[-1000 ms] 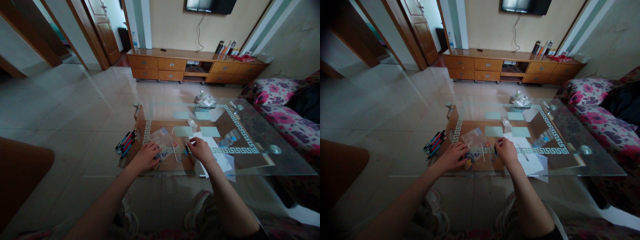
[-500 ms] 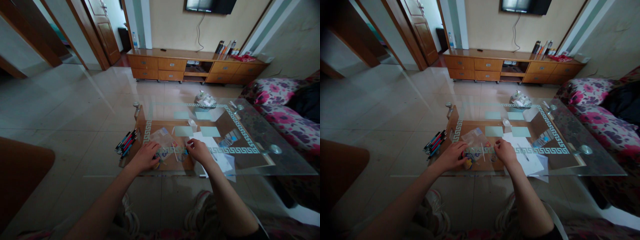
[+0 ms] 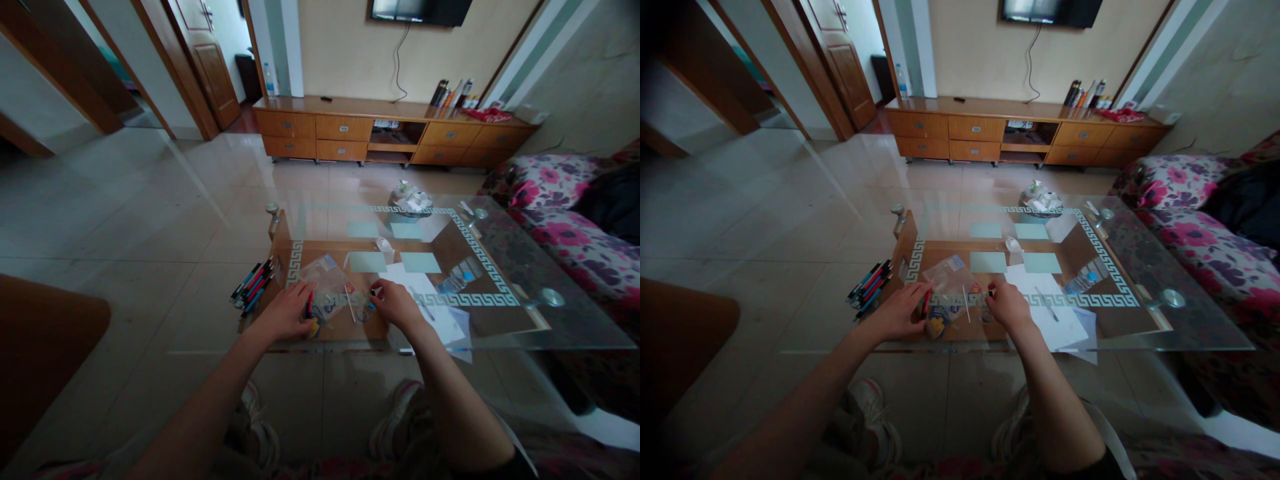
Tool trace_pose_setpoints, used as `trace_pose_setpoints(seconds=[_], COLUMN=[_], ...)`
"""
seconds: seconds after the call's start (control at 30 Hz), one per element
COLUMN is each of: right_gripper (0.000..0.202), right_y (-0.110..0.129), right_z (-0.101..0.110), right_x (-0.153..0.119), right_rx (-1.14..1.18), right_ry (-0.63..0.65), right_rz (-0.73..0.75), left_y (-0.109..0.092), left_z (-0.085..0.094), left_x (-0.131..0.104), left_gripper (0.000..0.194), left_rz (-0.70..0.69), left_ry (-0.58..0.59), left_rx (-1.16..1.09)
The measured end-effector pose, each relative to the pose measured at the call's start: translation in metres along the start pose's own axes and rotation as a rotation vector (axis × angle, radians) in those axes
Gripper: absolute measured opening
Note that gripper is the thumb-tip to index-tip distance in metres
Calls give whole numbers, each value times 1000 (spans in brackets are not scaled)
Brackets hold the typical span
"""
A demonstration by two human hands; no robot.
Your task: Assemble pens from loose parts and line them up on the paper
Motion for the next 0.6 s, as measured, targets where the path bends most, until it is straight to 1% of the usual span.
trace_pose_setpoints(seconds=[0.3,0.5,0.6], right_gripper=[26,27,26], right_y=[1,2,3], right_z=[-1,-1,-1], right_x=[-1,0,-1], right_rx=[-4,-15,-11], right_ry=[-6,2,3], right_rz=[16,8,10], left_y=[-1,2,3], left_z=[3,-1,-3], left_x=[-2,0,1], left_gripper=[89,83,80], left_rz=[-29,9,12], left_ry=[-16,6,-12], left_rx=[-18,-22,-15])
Point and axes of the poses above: each hand's wrist, its own x-axis towards the middle knuckle, its own z-axis out of the back of the hand, y = z × x, the point moved 2 cm from there along x, towards the middle knuckle, and after that the axes turned 15 degrees about x, right-handed, at the moved point
